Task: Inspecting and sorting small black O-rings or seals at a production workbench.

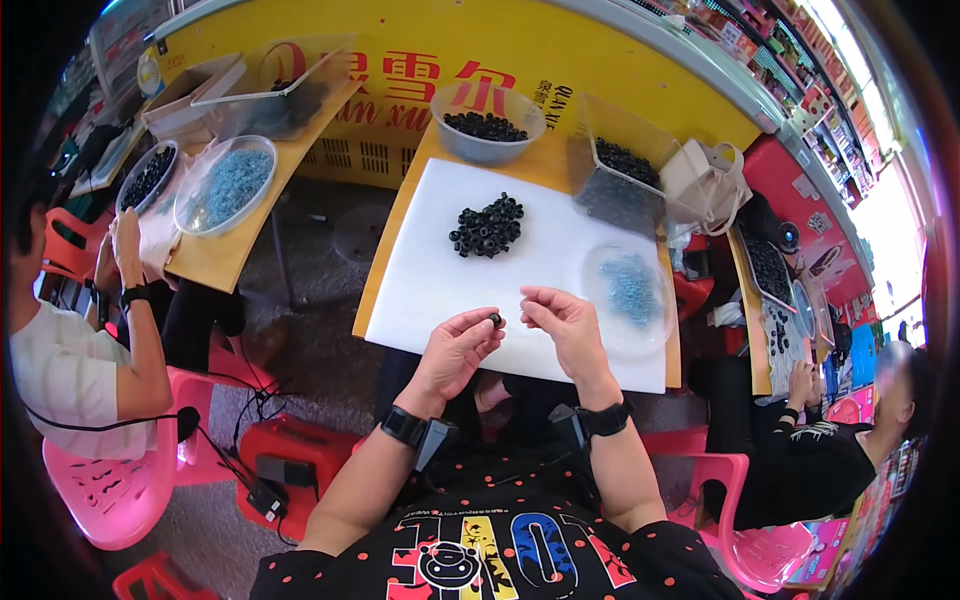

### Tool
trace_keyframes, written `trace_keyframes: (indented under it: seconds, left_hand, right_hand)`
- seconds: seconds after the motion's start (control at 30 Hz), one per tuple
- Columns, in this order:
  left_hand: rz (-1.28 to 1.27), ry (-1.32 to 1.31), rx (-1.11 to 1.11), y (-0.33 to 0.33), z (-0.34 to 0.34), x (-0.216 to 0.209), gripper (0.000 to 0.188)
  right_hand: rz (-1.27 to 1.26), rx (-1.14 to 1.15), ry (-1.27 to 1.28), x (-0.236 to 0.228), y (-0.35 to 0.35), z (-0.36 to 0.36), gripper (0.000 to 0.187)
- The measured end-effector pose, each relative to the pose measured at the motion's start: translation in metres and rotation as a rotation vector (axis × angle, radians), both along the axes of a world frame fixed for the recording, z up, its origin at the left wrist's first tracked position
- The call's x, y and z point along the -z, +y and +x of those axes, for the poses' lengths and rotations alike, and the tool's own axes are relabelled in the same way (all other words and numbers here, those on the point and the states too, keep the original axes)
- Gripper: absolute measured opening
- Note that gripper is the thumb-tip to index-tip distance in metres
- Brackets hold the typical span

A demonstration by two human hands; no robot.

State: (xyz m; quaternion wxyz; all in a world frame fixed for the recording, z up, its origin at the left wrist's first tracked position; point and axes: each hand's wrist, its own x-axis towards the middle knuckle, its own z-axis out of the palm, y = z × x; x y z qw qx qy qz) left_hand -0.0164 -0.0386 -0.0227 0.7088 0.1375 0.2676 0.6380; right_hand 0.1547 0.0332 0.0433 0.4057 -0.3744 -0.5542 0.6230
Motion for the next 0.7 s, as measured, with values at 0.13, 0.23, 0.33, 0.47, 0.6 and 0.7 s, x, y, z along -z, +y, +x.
trace_keyframes:
  seconds: [0.13, 0.23, 0.33, 0.47, 0.6, 0.7]
  left_hand:
    - [0.027, -0.01, 0.018, -0.002, -0.002, -0.001, 0.025]
    - [0.022, 0.002, 0.027, -0.002, -0.002, -0.001, 0.022]
    - [0.001, -0.014, 0.003, -0.001, -0.001, 0.002, 0.021]
    - [-0.004, -0.043, -0.012, 0.0, 0.0, 0.005, 0.02]
    - [0.006, -0.033, -0.031, 0.0, 0.001, 0.007, 0.019]
    - [0.005, -0.042, -0.047, 0.0, 0.0, 0.01, 0.019]
  right_hand:
    - [0.147, 0.012, -0.144, 0.001, -0.013, -0.012, 0.016]
    - [0.288, 0.01, -0.306, 0.004, -0.017, -0.014, 0.016]
    - [0.457, 0.051, -0.348, -0.005, -0.023, -0.021, 0.017]
    - [0.453, 0.111, -0.416, -0.004, -0.028, -0.023, 0.015]
    - [0.516, 0.098, -0.406, 0.001, -0.027, -0.023, 0.014]
    - [0.7, 0.089, -0.438, 0.007, -0.029, -0.025, 0.015]
